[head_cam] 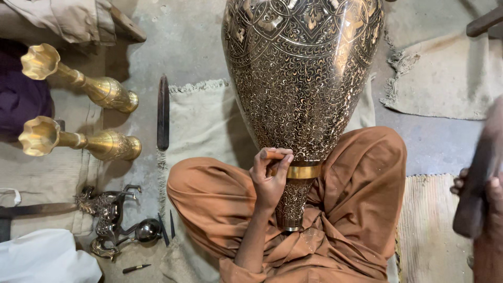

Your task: The person sits cross-legged on the floor holding a large engraved metal vase between their legs. They hold a chisel against the vase surface with one hand and strike it with a wooden mallet in the other hand, engraving decorative patterns, occasionally repositioning the vase and chisel.

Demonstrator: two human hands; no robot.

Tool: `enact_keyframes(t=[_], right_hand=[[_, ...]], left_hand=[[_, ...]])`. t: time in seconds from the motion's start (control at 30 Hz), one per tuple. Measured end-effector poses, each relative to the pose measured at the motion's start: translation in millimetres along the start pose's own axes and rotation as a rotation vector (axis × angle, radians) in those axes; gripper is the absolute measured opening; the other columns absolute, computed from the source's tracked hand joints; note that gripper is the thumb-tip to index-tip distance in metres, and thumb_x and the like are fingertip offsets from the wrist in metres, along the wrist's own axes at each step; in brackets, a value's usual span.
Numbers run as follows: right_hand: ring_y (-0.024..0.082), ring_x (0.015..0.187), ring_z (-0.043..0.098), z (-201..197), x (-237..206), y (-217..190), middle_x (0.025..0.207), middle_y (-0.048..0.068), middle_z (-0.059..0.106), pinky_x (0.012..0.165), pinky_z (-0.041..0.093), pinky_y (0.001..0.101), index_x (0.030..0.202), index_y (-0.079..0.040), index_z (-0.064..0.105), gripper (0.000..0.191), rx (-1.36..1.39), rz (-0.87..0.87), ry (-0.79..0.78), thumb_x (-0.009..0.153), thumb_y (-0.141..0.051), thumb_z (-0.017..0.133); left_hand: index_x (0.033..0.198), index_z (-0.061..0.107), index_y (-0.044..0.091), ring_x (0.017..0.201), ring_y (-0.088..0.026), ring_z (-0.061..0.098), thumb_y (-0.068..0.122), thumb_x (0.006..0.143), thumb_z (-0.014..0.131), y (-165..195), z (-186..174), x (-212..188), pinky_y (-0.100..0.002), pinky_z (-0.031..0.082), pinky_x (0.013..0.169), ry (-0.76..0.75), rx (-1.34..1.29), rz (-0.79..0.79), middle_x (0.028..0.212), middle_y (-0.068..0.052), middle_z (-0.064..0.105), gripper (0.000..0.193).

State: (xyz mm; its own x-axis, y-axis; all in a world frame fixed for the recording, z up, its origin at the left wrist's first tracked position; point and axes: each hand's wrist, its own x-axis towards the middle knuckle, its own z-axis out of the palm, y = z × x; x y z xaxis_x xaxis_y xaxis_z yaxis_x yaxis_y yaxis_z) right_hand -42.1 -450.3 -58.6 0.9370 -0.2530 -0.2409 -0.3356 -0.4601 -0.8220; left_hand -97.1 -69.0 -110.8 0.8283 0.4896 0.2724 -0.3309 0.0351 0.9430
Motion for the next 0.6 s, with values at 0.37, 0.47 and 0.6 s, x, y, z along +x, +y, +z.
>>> enact_keyframes(t=[0.37,0.47,0.6], right_hand=[[0.025,0.078,0.069,15,-41,-149,0.097,0.014,0.069,0.072,0.055,0.0382,0.148,-0.012,0.051,0.074,-0.868,-0.883,-0.140,0.080,-0.013,0.080],[0.026,0.078,0.071,17,-47,-184,0.096,0.012,0.071,0.069,0.057,0.0416,0.145,-0.022,0.056,0.075,-1.271,-1.295,-0.156,0.072,-0.019,0.077],[0.027,0.082,0.070,19,-54,-214,0.098,0.012,0.067,0.070,0.056,0.0422,0.149,-0.015,0.059,0.074,-1.305,-1.476,-0.215,0.076,-0.020,0.068]], left_hand=[[0.112,0.056,0.001,0.089,-0.014,0.071,-0.009,0.097,0.073,-11,1,-4,-0.026,0.061,0.074,-0.020,0.071,0.176,0.100,-0.011,0.070,0.024],[0.116,0.054,0.000,0.080,-0.007,0.067,-0.004,0.098,0.073,-21,-1,-6,-0.022,0.057,0.067,0.024,0.102,0.170,0.093,-0.004,0.069,0.027],[0.111,0.059,0.003,0.071,-0.004,0.057,-0.005,0.095,0.075,-36,-5,-18,-0.020,0.047,0.062,0.062,0.113,0.007,0.090,-0.004,0.070,0.024]])
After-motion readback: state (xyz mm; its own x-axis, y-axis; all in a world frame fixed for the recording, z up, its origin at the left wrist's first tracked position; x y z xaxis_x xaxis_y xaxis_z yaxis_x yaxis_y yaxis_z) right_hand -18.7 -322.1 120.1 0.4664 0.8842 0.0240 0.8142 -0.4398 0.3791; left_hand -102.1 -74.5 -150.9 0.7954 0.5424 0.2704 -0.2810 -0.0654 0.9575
